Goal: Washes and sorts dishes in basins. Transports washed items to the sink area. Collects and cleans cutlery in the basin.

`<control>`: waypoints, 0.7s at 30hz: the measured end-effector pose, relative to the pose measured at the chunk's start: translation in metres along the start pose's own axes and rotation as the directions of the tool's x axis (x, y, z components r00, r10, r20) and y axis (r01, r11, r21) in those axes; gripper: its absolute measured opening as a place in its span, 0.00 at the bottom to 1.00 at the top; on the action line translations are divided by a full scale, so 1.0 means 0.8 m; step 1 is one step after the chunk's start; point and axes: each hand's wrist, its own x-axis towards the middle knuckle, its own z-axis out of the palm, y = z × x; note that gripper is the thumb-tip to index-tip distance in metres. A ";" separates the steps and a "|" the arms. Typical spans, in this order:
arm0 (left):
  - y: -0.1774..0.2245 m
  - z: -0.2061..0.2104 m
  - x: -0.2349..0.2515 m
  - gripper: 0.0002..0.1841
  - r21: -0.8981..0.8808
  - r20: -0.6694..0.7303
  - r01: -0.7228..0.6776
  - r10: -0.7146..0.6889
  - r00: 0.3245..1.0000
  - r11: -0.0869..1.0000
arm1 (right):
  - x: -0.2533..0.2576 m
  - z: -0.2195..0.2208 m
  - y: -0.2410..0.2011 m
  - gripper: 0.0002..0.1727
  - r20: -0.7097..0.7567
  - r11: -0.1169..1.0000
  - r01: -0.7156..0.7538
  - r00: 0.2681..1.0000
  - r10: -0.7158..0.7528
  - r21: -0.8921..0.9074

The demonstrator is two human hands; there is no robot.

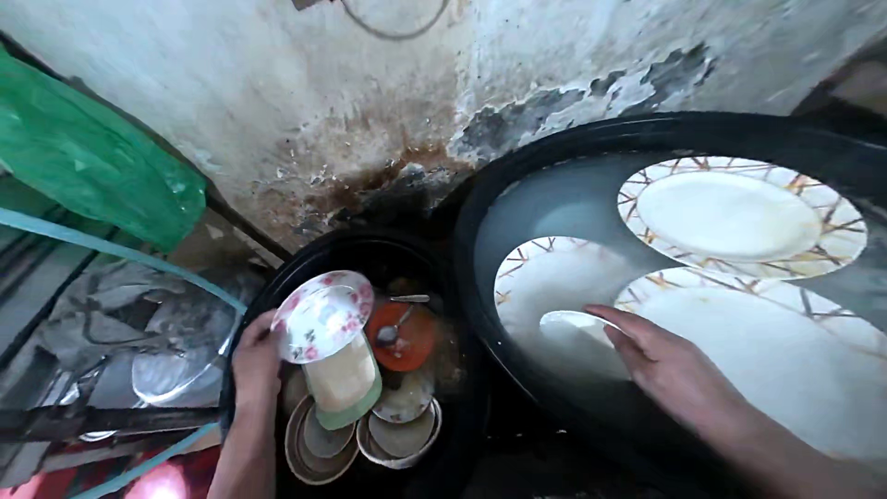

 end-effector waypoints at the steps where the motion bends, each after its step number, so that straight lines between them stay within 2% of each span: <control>1: -0.031 -0.010 0.007 0.14 -0.089 -0.039 0.113 -0.117 0.992 0.990 | 0.000 0.000 0.002 0.22 -0.005 1.000 -0.004 1.000 0.004 0.013; 3: -0.083 -0.019 0.005 0.18 -0.169 -0.024 0.300 -0.308 0.951 0.939 | 0.000 0.001 0.003 0.22 -0.007 1.000 -0.013 1.000 0.013 0.021; 5: -0.104 -0.012 -0.016 0.19 -0.147 0.018 0.411 -0.413 0.910 0.900 | 0.001 -0.003 -0.003 0.22 0.014 0.997 -0.052 0.999 0.051 0.062; 8: -0.106 0.002 -0.054 0.22 -0.024 0.100 0.467 -0.462 0.881 0.884 | 0.001 -0.006 -0.010 0.22 0.048 0.993 -0.083 0.996 0.080 0.078; 10: -0.100 0.005 -0.069 0.19 0.131 0.139 0.439 -0.455 0.880 0.889 | 0.001 -0.006 -0.008 0.22 0.050 0.995 -0.070 0.997 0.067 0.075; 11: -0.094 0.003 -0.074 0.18 0.224 0.146 0.380 -0.416 0.897 0.898 | 0.000 -0.005 -0.009 0.23 0.045 0.996 -0.057 0.998 0.054 0.071; 14: -0.065 0.005 -0.082 0.21 0.464 0.208 0.063 -0.177 0.962 0.883 | -0.001 -0.004 -0.013 0.24 0.053 1.000 -0.013 0.998 0.012 0.017; 16: -0.038 0.030 -0.096 0.19 0.518 0.382 -0.144 -0.078 0.921 0.843 | 0.000 -0.001 -0.014 0.24 0.061 0.999 0.027 0.998 -0.025 -0.035; 17: -0.024 0.051 -0.105 0.18 0.540 0.513 -0.262 -0.066 0.856 0.800 | 0.001 0.000 -0.014 0.24 0.064 0.998 0.034 0.997 -0.031 -0.045; 19: -0.005 0.100 -0.117 0.19 0.528 0.749 -0.539 -0.062 0.659 0.656 | 0.002 0.003 -0.013 0.24 0.066 0.999 0.014 0.998 -0.012 -0.030; 20: -0.002 0.124 -0.119 0.19 0.499 0.814 -0.630 -0.072 0.576 0.595 | 0.002 0.004 -0.012 0.24 0.066 1.000 -0.003 0.998 0.005 -0.020; 21: 0.000 0.144 -0.119 0.20 0.482 0.844 -0.673 -0.091 0.528 0.561 | 0.002 0.004 -0.010 0.24 0.065 1.000 -0.022 0.998 0.022 -0.011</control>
